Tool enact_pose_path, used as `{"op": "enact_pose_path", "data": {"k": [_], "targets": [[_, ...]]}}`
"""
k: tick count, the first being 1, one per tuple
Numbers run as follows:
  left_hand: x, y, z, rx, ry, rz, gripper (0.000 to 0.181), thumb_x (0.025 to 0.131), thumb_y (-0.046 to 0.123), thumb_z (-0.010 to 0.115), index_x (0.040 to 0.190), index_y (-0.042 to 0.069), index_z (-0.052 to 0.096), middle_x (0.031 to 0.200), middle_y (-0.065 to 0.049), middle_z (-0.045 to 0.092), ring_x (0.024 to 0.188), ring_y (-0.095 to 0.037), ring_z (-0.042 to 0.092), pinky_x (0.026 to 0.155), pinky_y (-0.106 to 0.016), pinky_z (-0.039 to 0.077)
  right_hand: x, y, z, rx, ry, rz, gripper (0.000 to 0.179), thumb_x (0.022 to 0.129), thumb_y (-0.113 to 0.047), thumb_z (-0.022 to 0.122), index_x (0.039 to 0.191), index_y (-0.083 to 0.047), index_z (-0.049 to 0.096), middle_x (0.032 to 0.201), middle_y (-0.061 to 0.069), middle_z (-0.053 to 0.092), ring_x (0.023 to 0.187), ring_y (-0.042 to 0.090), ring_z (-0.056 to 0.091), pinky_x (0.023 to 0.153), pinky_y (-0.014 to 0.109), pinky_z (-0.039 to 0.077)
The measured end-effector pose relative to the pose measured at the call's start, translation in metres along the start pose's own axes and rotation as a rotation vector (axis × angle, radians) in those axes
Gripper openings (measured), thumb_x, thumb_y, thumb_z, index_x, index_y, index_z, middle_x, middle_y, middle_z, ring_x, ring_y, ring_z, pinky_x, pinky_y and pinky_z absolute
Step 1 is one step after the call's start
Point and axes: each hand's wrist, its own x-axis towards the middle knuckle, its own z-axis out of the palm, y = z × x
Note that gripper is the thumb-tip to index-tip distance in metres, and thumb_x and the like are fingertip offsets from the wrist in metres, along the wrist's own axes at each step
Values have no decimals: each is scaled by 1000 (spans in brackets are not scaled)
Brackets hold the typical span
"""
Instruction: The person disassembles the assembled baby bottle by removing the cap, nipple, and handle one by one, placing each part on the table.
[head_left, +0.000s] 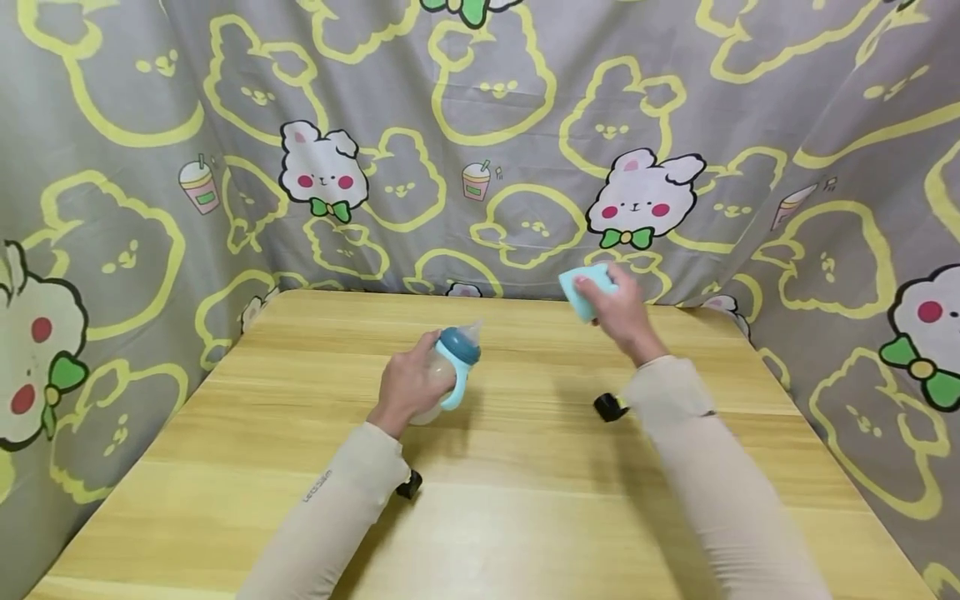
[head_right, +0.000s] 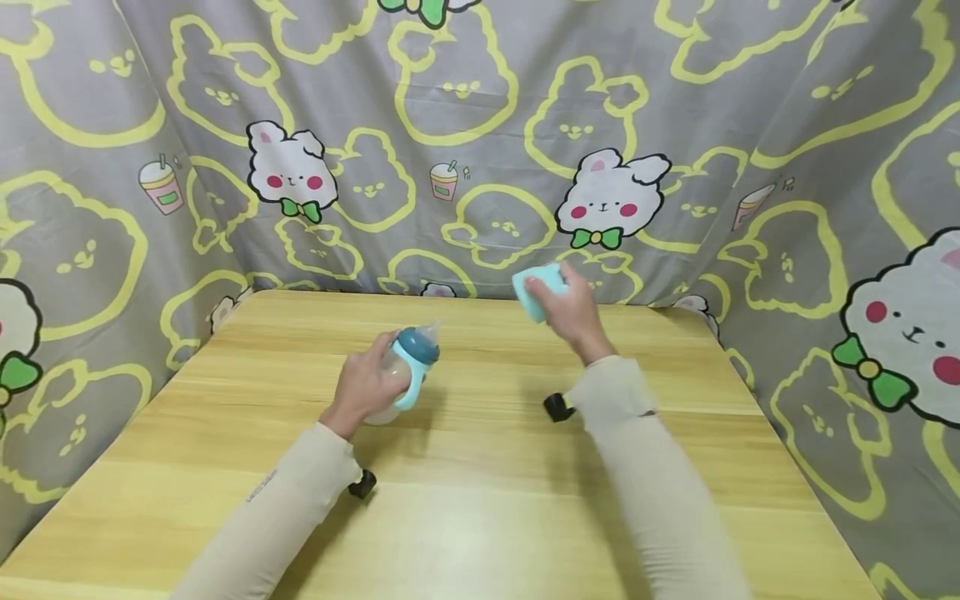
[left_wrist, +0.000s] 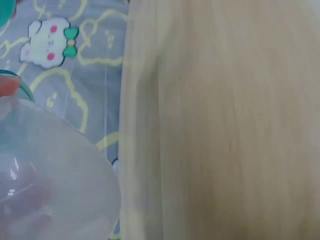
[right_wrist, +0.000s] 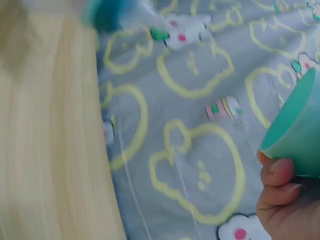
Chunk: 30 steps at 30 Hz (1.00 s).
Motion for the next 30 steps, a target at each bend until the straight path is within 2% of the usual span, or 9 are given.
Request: {"op": "enact_pose_path", "data": {"k": [3, 6, 13, 21, 25, 30], "targets": [[1, -3, -3, 7, 58, 51, 58, 67, 25, 71, 123, 10, 61, 70, -17, 63, 49, -28, 51, 46, -42, 43, 1, 1, -14, -54, -4, -15, 51, 94, -44, 57, 124, -4, 51, 95, 17, 50, 70, 23, 51, 57, 33, 50], [5, 0, -6, -2, 69, 66, 59, 67, 26, 71, 123, 10, 60, 70, -17, 63, 49, -28, 51, 46, -42, 42, -1, 3, -12, -48, -35, -7, 50, 94, -43, 57, 124, -3, 51, 94, 17, 51, 69, 23, 51, 56, 32, 49], [1, 1, -7, -6, 67, 49, 59, 65, 27, 71, 121, 11, 61, 68, -15, 63, 47, -26, 49, 45, -40, 41, -5, 9, -2, -43, -49, 17, 52, 94, -42, 58, 127, -3, 50, 96, 17, 51, 71, 23, 51, 57, 31, 49], [2, 5, -8, -20, 73, 44, 60, 65, 26, 71, 122, 11, 61, 71, -14, 64, 48, -26, 49, 45, -40, 42, -7, 12, -4, -93, -75, 61, 57, 91, -47, 61, 126, -4, 47, 103, 18, 49, 77, 25, 50, 61, 32, 49], [3, 10, -9, -21, 52, 22, 60, 65, 26, 69, 123, 12, 61, 72, -12, 64, 49, -25, 49, 45, -38, 40, -8, 16, -8, -145, -69, 79, 63, 89, -51, 62, 130, -6, 46, 111, 19, 48, 87, 29, 50, 67, 34, 48], [3, 14, -8, -31, 37, 5, 60, 65, 25, 68, 124, 14, 60, 72, -11, 63, 49, -24, 48, 44, -37, 39, -10, 21, -11, -204, -63, 83, 69, 87, -53, 65, 135, -8, 44, 122, 20, 48, 100, 35, 50, 78, 43, 45]]}}
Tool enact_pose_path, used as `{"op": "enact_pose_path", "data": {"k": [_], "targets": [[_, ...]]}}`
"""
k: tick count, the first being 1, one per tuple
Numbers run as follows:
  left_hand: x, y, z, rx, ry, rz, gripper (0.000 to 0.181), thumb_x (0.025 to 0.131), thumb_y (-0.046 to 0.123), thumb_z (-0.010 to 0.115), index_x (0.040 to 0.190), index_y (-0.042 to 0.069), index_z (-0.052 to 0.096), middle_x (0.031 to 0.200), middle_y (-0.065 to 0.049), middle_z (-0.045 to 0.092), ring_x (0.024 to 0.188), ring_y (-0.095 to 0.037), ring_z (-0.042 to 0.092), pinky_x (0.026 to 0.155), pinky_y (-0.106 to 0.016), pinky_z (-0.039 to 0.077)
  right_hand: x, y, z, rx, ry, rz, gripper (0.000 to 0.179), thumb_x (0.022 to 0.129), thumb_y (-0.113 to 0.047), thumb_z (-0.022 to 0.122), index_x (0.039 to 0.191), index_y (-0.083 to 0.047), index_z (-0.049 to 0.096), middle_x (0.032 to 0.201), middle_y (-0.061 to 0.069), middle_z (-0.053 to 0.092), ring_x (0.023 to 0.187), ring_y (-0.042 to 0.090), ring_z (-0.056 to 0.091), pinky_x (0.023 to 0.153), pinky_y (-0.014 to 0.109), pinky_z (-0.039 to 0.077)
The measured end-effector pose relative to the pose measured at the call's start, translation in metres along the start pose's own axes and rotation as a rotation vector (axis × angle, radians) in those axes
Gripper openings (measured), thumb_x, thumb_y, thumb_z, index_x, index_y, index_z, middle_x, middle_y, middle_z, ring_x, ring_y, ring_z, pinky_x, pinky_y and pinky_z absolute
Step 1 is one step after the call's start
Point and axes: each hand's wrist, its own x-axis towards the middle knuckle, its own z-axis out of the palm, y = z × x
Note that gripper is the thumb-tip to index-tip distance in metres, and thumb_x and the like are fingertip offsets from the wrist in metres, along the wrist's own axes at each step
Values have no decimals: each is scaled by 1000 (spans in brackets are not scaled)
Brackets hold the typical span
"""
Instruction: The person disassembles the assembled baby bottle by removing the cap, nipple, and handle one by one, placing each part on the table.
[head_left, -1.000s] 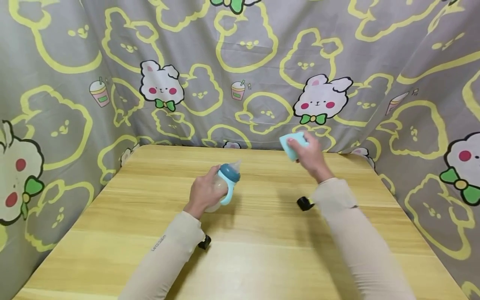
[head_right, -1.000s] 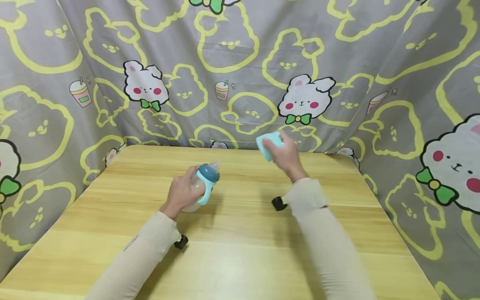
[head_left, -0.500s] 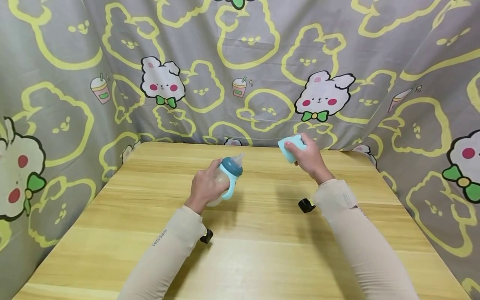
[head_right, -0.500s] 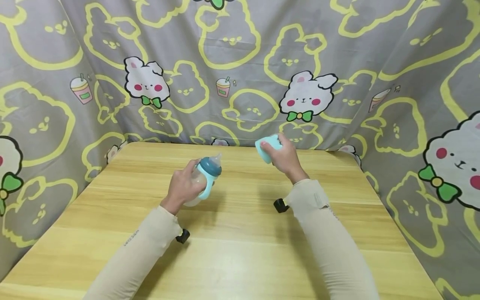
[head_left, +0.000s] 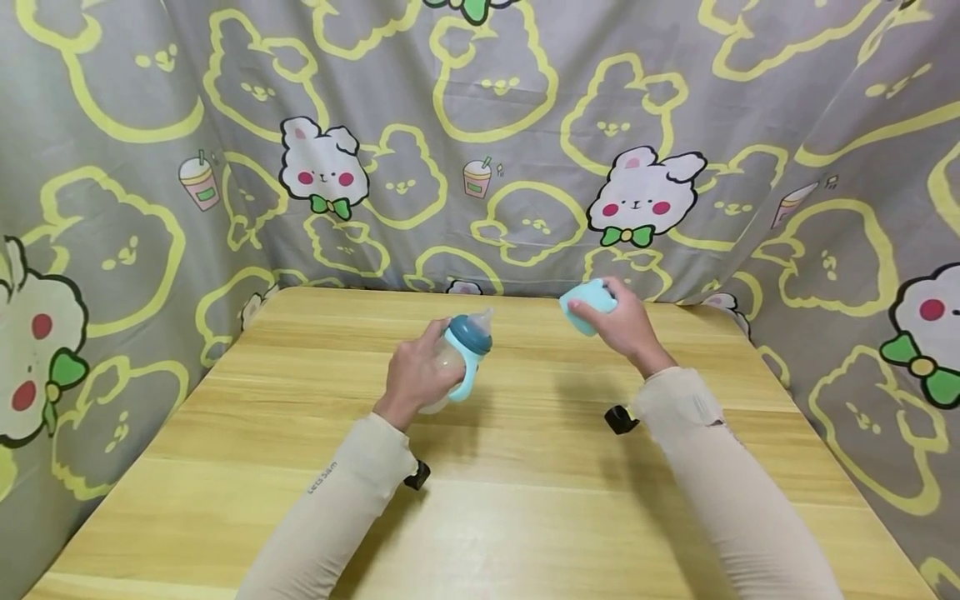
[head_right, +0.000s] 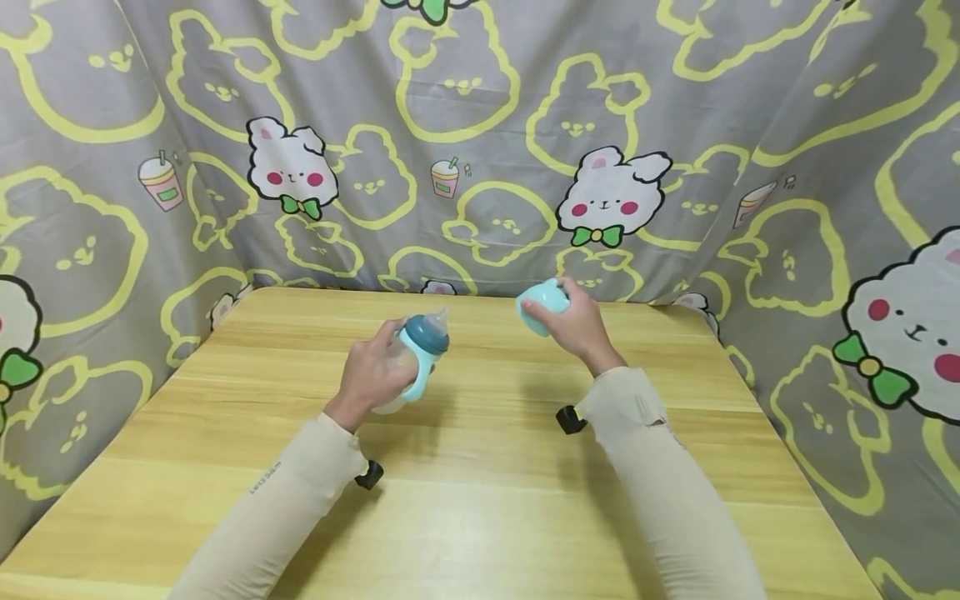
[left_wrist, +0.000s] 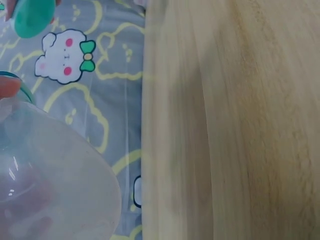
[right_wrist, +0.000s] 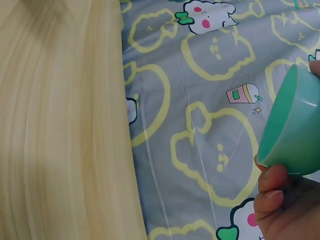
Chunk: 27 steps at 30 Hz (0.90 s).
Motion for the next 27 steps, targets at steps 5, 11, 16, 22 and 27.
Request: {"op": "enact_pose_path", "data": {"k": [5, 11, 16, 22, 27], "targets": [[-2, 4, 1, 0, -19, -27, 62, 65, 27, 68, 125, 14, 60, 73, -12, 63, 51, -25, 49, 45, -37, 39, -4, 6, -2, -33, -10, 7, 73, 85, -53, 67, 137, -7, 43, 125, 22, 49, 105, 37, 50, 81, 47, 45], [-1, 6, 2, 5, -6, -15, 62, 66, 26, 69, 126, 14, 60, 77, -14, 66, 51, -25, 50, 45, -37, 40, -5, 12, -7, -69, 11, -15, 75, 83, -50, 70, 139, -7, 44, 128, 22, 50, 107, 38, 51, 83, 50, 45], [2, 7, 2, -2, 10, 3, 62, 65, 26, 70, 125, 13, 60, 76, -14, 66, 50, -25, 50, 44, -37, 40, -6, 19, -12, -86, 20, -13, 79, 83, -50, 71, 142, -7, 41, 132, 22, 48, 109, 38, 50, 84, 50, 45], [3, 10, 0, -9, 18, 1, 63, 65, 26, 72, 125, 13, 61, 74, -12, 65, 52, -25, 51, 45, -36, 40, -10, 27, -17, -104, 8, 0, 79, 83, -51, 71, 141, -8, 41, 128, 23, 50, 106, 37, 51, 81, 48, 45], [4, 13, -1, -10, 13, -2, 64, 65, 26, 74, 126, 14, 60, 76, -12, 66, 53, -25, 52, 46, -37, 41, -12, 33, -22, -116, 1, 15, 83, 83, -52, 70, 144, -7, 38, 129, 24, 48, 106, 37, 50, 81, 47, 44]]}}
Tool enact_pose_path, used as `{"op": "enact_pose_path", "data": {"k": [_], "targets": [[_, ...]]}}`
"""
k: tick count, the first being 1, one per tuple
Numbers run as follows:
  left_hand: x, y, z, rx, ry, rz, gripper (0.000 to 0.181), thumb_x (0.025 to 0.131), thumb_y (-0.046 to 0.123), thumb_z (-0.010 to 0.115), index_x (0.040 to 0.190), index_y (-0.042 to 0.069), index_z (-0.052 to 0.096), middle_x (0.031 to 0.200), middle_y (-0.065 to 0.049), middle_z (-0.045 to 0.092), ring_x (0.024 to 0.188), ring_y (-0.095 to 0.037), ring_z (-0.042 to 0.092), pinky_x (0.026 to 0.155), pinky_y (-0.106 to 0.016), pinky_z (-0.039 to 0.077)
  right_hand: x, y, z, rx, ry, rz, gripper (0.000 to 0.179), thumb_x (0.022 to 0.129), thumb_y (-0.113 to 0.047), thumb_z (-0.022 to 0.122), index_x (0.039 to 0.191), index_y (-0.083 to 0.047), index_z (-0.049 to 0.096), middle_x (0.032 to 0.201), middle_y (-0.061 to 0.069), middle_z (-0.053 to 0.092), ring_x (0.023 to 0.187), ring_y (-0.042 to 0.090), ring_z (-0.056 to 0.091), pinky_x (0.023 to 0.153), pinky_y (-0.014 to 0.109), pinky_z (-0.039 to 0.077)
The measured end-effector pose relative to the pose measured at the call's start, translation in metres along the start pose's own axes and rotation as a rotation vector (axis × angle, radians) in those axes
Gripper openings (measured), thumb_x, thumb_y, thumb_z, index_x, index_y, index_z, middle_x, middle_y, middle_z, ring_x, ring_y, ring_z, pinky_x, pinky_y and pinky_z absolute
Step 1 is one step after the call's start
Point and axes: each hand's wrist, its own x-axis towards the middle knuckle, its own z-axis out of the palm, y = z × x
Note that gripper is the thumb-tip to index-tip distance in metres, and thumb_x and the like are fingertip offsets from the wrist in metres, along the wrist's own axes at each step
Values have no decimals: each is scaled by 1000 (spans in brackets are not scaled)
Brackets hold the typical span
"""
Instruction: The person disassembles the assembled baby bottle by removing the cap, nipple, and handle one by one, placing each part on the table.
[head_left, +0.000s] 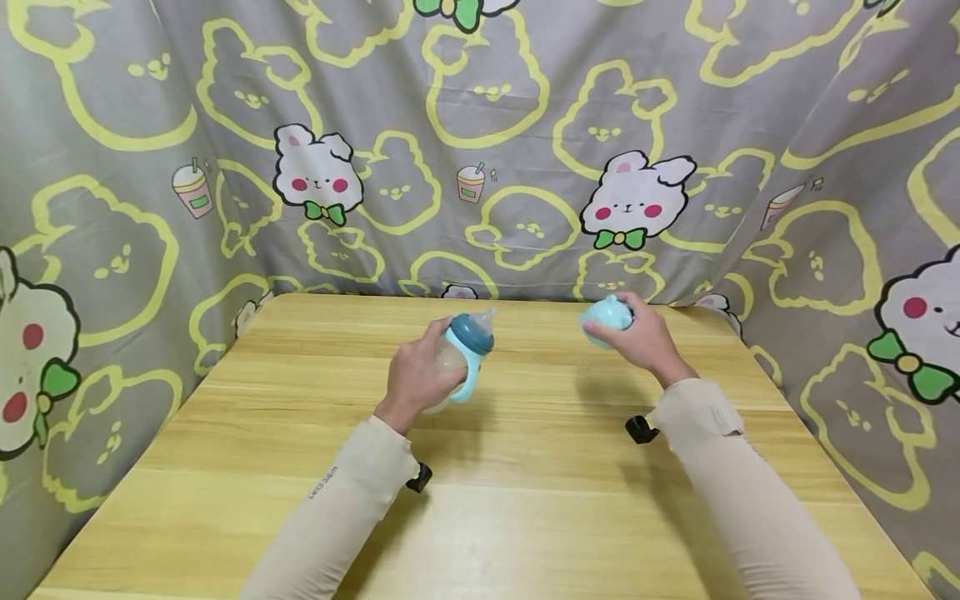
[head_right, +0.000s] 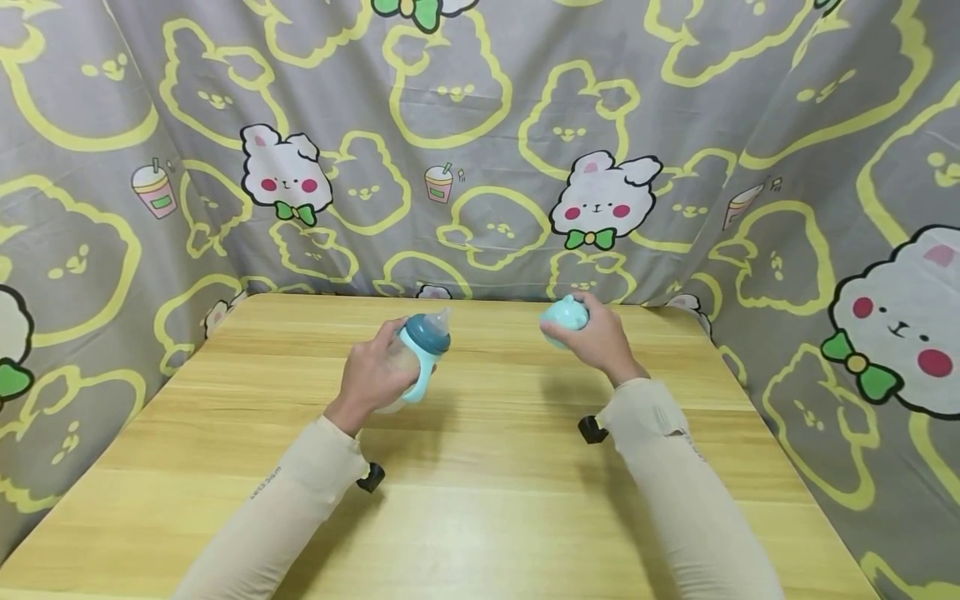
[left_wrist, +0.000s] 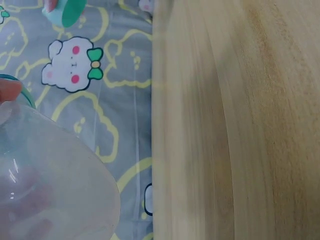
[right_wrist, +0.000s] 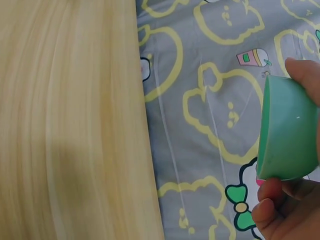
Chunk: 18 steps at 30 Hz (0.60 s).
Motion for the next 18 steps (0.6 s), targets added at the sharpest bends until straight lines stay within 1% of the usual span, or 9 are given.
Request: {"op": "enact_pose_path", "data": {"k": [4, 10, 14, 18], "targets": [[0, 0, 0, -5, 0, 5, 64, 65, 26, 75, 125, 13, 60, 77, -12, 66, 53, -25, 52, 46, -36, 40, -2, 7, -2, -4, -1, 13, 84, 83, -52, 70, 145, -7, 36, 129, 25, 48, 107, 38, 49, 81, 47, 44], [0, 0, 1, 13, -11, 2, 64, 65, 26, 76, 125, 12, 58, 79, -13, 67, 54, -25, 53, 46, -37, 41, -7, 16, -4, -17, -1, 14, 82, 84, -51, 70, 144, -6, 37, 129, 26, 49, 108, 39, 50, 81, 49, 44], [1, 1, 1, 22, -4, 8, 65, 65, 22, 80, 125, 12, 58, 79, -14, 67, 54, -26, 54, 46, -37, 41, -7, 23, -5, -32, 8, 4, 80, 84, -49, 70, 143, -4, 38, 127, 26, 50, 106, 39, 51, 80, 48, 44], [0, 1, 1, 23, 2, 8, 64, 65, 23, 80, 125, 12, 58, 79, -14, 67, 53, -26, 54, 46, -37, 41, -7, 31, -5, -57, 16, 10, 80, 85, -51, 69, 142, -3, 38, 124, 26, 51, 104, 39, 51, 80, 48, 44]]}}
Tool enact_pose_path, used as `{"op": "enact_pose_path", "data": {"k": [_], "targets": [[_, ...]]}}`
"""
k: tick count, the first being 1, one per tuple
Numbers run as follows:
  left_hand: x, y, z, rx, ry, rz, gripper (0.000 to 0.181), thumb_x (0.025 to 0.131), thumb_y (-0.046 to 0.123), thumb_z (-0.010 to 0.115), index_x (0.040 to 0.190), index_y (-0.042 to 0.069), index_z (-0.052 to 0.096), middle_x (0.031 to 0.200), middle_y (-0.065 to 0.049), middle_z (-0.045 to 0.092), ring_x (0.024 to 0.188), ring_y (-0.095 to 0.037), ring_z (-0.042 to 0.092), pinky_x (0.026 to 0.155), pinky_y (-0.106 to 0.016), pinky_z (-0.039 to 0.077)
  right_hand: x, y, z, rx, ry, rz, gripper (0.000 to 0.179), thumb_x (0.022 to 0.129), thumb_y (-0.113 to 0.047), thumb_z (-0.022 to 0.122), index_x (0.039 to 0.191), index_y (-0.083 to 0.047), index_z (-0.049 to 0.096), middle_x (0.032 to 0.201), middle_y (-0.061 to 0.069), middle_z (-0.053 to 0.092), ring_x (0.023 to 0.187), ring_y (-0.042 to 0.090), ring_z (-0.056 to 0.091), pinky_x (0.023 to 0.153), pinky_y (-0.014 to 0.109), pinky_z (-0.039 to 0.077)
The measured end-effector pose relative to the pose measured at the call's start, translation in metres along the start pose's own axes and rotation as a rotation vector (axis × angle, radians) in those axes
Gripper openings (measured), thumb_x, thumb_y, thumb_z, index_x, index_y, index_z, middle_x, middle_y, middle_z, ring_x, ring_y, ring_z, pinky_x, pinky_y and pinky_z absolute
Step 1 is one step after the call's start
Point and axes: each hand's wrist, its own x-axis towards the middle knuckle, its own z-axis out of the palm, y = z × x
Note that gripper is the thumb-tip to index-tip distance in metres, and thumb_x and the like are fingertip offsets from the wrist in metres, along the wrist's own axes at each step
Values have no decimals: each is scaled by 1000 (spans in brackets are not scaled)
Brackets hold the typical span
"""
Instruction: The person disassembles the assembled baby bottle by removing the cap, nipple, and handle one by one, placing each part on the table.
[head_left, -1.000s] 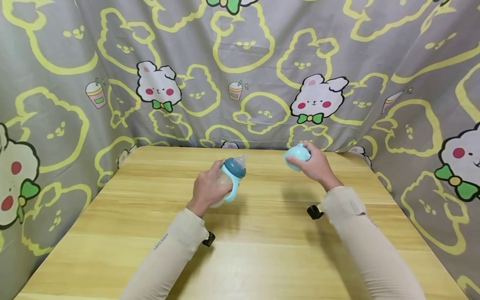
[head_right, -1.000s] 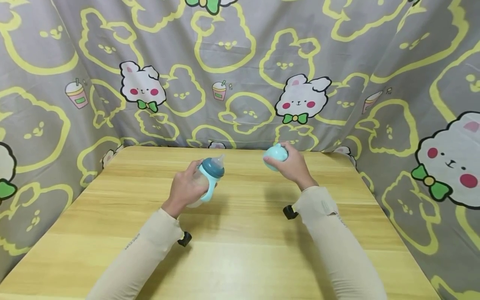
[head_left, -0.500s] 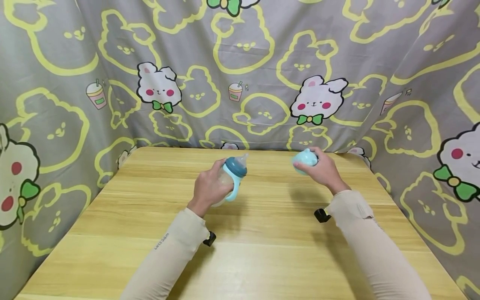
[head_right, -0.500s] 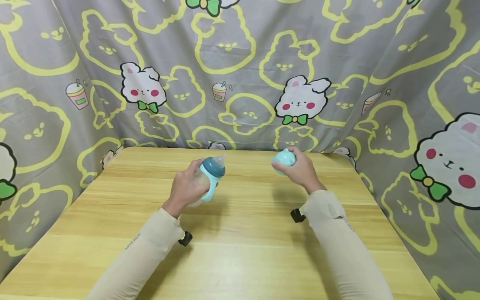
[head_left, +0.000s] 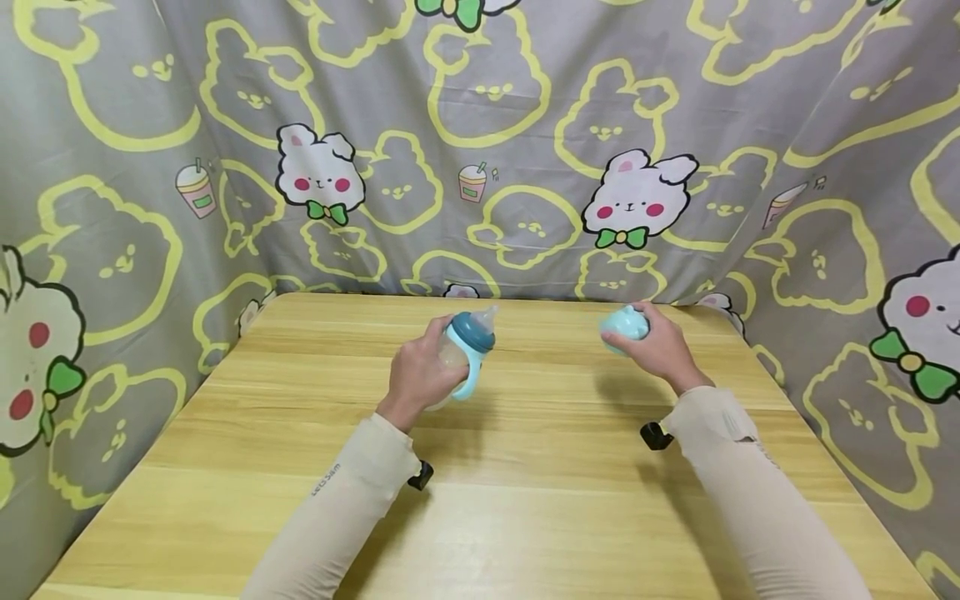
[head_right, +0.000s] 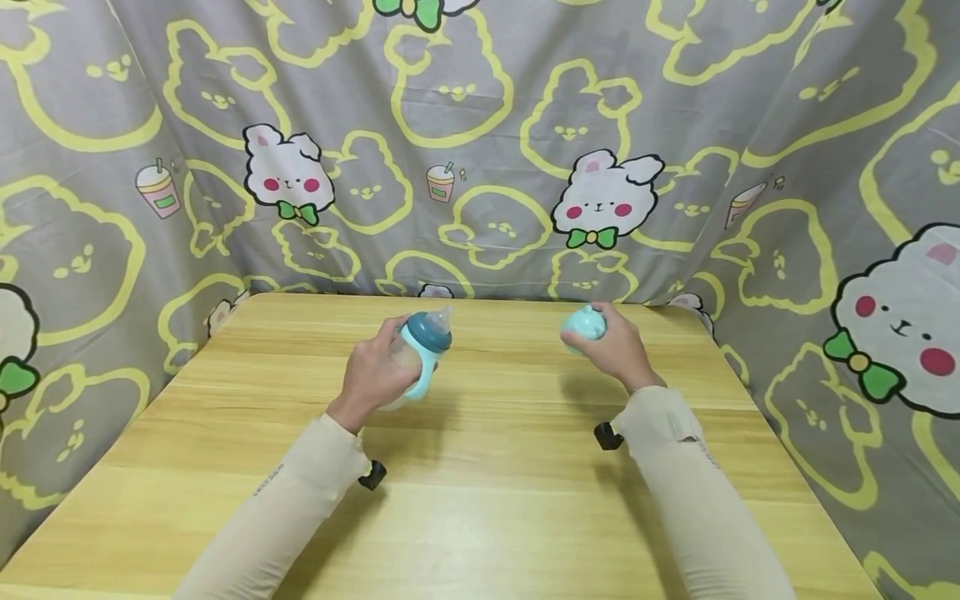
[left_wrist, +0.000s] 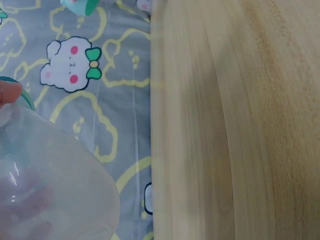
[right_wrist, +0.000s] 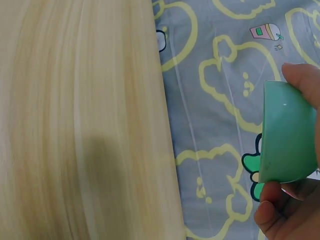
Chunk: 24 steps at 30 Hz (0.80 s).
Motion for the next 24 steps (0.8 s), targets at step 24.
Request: {"op": "enact_pose_path", "data": {"k": [24], "targets": [[1, 4, 2, 0, 0, 33, 65, 66, 28, 79, 126, 10, 58, 79, -13, 68, 53, -24, 53, 46, -36, 41, -10, 40, -8, -73, -27, 63, 85, 85, -58, 64, 144, -4, 34, 128, 29, 48, 108, 42, 49, 82, 53, 43]]}}
